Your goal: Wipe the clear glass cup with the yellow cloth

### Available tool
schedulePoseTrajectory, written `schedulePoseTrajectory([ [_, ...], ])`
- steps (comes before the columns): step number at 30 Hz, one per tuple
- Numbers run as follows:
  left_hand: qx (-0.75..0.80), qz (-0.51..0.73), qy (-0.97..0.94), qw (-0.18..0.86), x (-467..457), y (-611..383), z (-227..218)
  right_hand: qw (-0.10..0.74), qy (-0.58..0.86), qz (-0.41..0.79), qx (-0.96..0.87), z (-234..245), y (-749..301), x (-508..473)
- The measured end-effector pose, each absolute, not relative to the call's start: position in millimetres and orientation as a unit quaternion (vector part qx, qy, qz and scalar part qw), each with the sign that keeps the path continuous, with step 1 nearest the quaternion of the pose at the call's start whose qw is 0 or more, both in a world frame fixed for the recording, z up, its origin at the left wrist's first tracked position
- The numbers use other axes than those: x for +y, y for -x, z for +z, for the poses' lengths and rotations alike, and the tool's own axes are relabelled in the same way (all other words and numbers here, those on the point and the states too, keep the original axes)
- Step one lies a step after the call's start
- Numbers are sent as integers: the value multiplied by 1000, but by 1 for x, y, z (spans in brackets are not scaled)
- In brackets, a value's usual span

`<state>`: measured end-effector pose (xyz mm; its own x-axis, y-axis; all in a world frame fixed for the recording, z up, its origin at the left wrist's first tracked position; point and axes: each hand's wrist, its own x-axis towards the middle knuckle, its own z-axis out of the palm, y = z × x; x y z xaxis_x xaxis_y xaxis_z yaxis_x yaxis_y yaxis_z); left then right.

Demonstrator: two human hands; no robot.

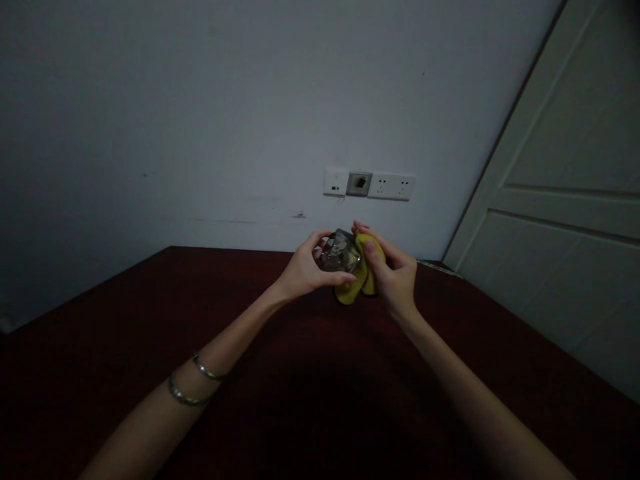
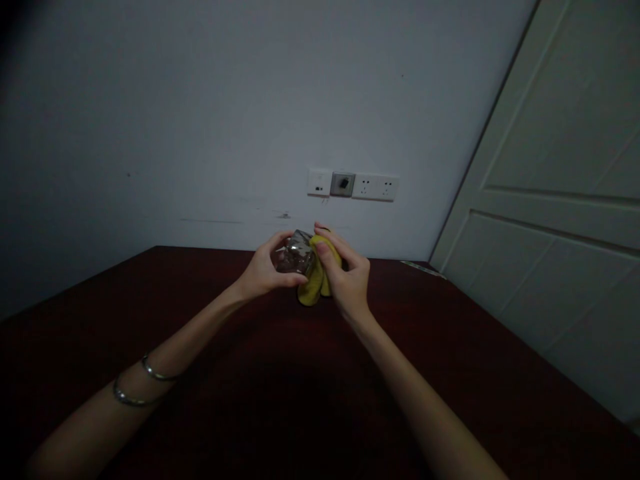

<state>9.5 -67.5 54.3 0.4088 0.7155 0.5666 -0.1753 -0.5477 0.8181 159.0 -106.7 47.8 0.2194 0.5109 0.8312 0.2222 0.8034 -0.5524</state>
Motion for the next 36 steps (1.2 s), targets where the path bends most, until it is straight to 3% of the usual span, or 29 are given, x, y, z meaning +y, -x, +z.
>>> schedulePoseTrajectory([
  [6,196,506,-721,432,-66,-10,52,633,242,-28,-735,51,-165,-117],
  [13,216,501,-773,324,-65,-8,49,671,319,119,-658,54,-168,-105],
  [20,212,479,-822,222,-59,-5,46,601,279,-8,-749,57,-163,-120],
  [25,198,479,-839,167,-59,-4,45,642,320,73,-692,56,-163,-111],
  [28,191,476,-844,158,-59,-4,43,642,335,103,-681,57,-162,-111],
  [33,180,472,-841,196,-61,-5,42,586,318,2,-745,62,-158,-122],
  [36,179,478,-827,236,-64,-6,41,595,323,20,-736,63,-160,-119],
])
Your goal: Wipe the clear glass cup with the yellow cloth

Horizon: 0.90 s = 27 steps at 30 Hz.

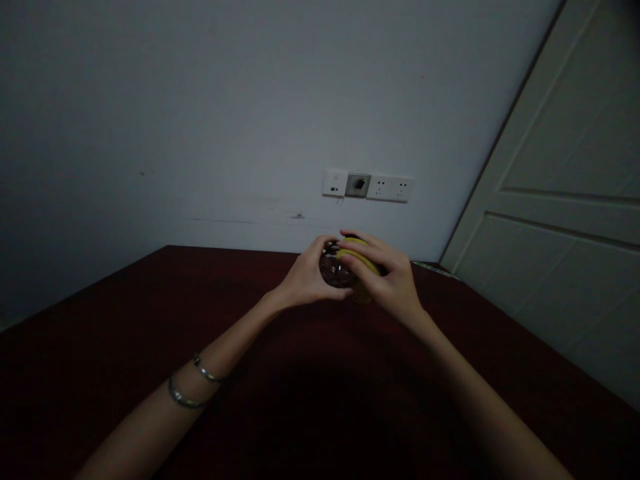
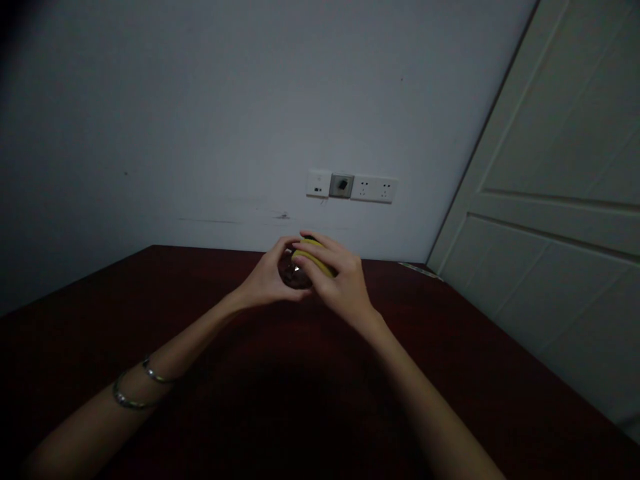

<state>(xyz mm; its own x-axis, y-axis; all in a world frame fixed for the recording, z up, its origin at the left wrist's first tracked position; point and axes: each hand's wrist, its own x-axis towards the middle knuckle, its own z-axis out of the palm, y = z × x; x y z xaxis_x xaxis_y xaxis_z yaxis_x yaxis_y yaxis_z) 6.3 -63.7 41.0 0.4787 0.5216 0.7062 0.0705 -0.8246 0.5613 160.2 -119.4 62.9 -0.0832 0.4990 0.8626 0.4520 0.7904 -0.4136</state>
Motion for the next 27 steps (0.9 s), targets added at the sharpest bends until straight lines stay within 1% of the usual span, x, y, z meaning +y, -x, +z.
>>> schedulePoseTrajectory([
  [4,178,478,-781,361,-67,-10,39,655,323,112,-674,62,-164,-112],
  [7,160,496,-735,434,-66,-11,39,649,289,103,-696,62,-165,-115],
  [10,149,506,-712,463,-66,-10,40,620,263,72,-736,64,-164,-122],
  [12,147,502,-711,470,-66,-10,41,626,259,78,-732,65,-164,-123],
  [16,136,487,-719,477,-67,-11,42,677,295,156,-656,60,-166,-112],
  [20,150,471,-710,502,-66,-13,45,666,320,207,-641,55,-171,-105],
  [23,186,452,-695,527,-66,-11,51,624,288,183,-703,53,-176,-105],
  [27,222,420,-684,553,-70,-7,62,562,283,64,-774,49,-176,-106],
])
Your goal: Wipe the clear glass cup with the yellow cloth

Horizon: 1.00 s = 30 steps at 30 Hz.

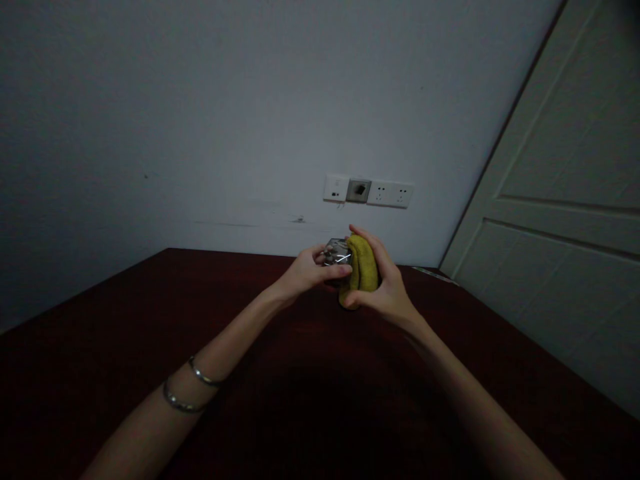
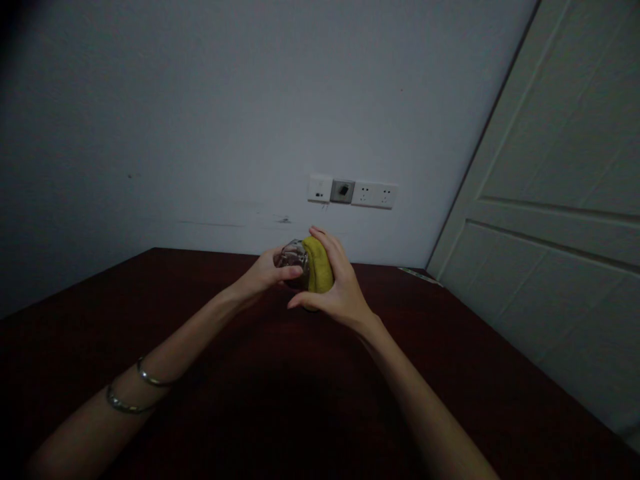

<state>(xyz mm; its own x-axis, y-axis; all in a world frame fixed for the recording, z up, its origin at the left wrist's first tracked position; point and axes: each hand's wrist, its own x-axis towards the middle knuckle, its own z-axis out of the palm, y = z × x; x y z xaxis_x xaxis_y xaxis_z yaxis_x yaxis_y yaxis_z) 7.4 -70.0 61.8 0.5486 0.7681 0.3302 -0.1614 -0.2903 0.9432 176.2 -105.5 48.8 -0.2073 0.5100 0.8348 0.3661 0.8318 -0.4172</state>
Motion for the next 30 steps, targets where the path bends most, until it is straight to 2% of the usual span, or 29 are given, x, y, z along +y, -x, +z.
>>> schedulePoseTrajectory([
  [4,219,415,-686,555,-73,-11,68,556,299,-4,-776,45,-171,-103],
  [8,213,408,-723,515,-68,-10,67,565,321,54,-758,44,-170,-104],
  [14,171,271,-839,441,-57,9,64,595,353,186,-698,43,-173,-101],
  [21,219,405,-864,204,-62,7,64,629,358,261,-639,43,-168,-95],
  [25,215,433,-858,171,-64,4,67,615,349,246,-663,40,-169,-91],
  [30,210,442,-851,192,-64,4,66,628,321,245,-665,40,-172,-92],
])
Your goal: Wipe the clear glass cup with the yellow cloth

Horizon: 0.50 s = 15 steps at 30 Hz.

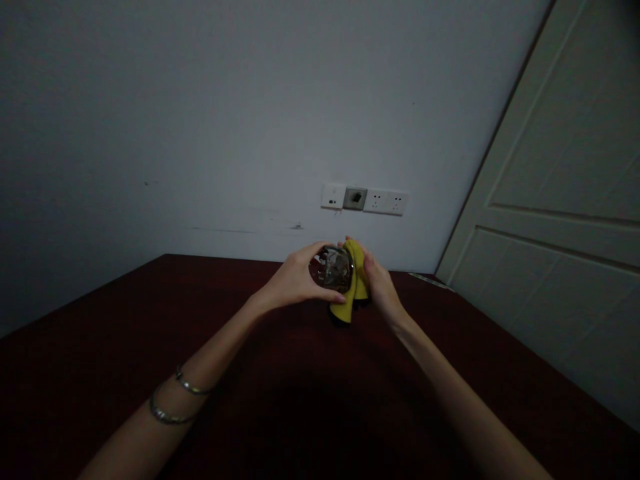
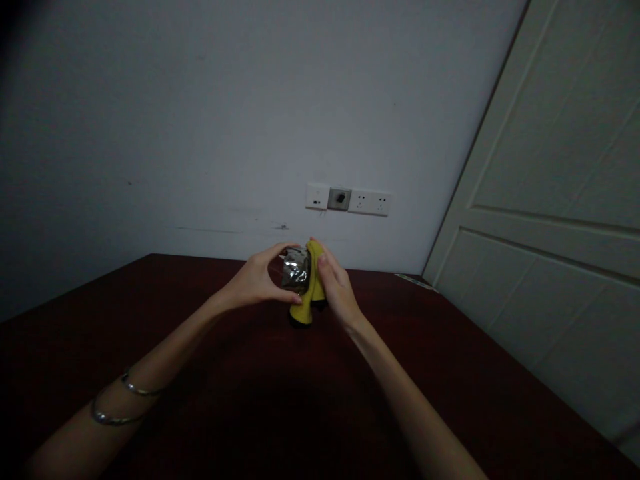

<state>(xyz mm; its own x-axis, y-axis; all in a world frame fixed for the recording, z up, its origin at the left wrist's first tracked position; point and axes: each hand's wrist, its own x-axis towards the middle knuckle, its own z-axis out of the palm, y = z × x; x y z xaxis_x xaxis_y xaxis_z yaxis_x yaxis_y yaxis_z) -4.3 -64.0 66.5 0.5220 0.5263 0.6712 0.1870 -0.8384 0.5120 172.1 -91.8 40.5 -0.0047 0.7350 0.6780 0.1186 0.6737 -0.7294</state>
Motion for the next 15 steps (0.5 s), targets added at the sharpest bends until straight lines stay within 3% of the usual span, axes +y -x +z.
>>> schedulePoseTrajectory([
  [7,200,445,-844,224,-64,4,65,628,276,87,-722,50,-165,-112],
  [15,153,452,-852,215,-64,1,60,707,296,180,-617,48,-164,-102],
])
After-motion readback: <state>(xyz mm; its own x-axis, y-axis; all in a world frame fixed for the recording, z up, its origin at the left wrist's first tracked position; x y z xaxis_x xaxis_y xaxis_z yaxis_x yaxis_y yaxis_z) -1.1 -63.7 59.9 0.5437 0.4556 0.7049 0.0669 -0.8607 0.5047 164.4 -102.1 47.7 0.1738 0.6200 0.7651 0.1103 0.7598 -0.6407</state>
